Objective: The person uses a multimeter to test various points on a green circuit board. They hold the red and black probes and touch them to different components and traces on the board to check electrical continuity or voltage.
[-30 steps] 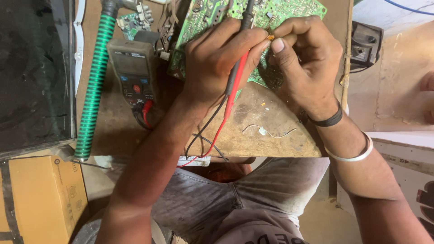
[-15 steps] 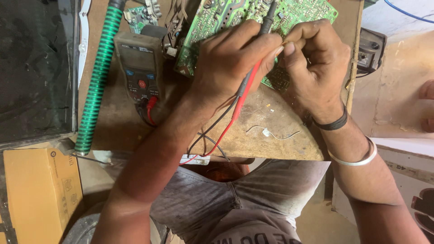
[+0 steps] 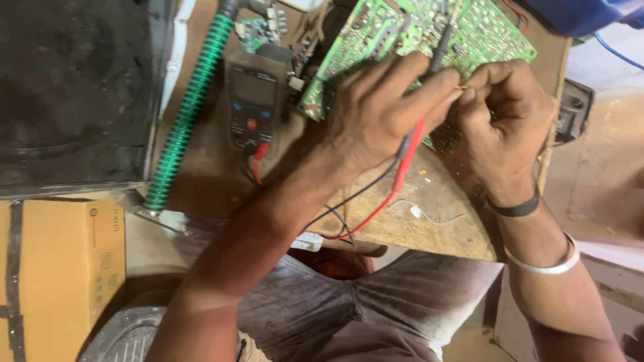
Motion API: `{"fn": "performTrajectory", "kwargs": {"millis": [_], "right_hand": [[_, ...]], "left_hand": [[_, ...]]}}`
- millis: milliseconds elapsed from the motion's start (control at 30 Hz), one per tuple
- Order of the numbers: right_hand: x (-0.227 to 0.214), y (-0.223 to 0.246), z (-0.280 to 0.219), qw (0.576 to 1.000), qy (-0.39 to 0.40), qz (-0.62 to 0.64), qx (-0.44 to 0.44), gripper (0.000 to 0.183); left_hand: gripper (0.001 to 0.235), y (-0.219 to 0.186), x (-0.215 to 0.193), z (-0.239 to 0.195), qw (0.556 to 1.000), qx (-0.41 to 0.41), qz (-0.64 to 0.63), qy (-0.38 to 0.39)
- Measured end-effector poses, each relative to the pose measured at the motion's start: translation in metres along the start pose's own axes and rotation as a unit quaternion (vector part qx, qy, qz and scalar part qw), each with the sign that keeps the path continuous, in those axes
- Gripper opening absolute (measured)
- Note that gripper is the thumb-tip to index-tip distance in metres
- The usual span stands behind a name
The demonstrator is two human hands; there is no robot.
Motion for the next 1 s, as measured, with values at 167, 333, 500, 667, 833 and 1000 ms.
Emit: {"fn": "performTrajectory", "kwargs": {"millis": [167, 333, 500, 667, 833, 1000], "right_hand": [[0.002, 0.002, 0.002, 1.0, -0.002, 0.001, 0.027, 0.005], [0.002, 0.004, 0.001, 0.997, 0.011, 0.07, 0.043, 0.007], [0.005, 0.006, 0.003, 0.996, 0.03, 0.063, 0.063, 0.013], [0.007, 0.02, 0.003, 0.996, 0.056, -0.065, 0.01, 0.016], [0.008, 0.027, 0.005, 0.993, 0.06, -0.099, -0.017, 0.014], [0.007, 0.028, 0.001, 0.992, 0.059, -0.109, -0.032, 0.014]], "left_hand": [[0.024, 0.0, 0.0, -0.003, 1.0, -0.001, 0.006, 0.011], [0.025, -0.003, 0.003, -0.006, 1.0, -0.011, -0.004, 0.005], [0.024, -0.004, 0.0, -0.004, 1.0, -0.017, -0.014, -0.004], [0.018, -0.007, -0.006, 0.001, 0.999, -0.031, -0.025, -0.023], [0.01, -0.006, -0.005, 0.008, 0.996, -0.051, -0.066, -0.013], [0.01, 0.004, -0.006, 0.007, 0.967, -0.078, -0.239, 0.045]]}}
Point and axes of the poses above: each hand's wrist, its own z-axis towards the middle knuckle, its own x-axis out of the palm, y = z × x, the point moved 4 cm from there along z, towards the middle knuckle, and after that the axes turned 2 degrees about z, right-handed, at the moved point
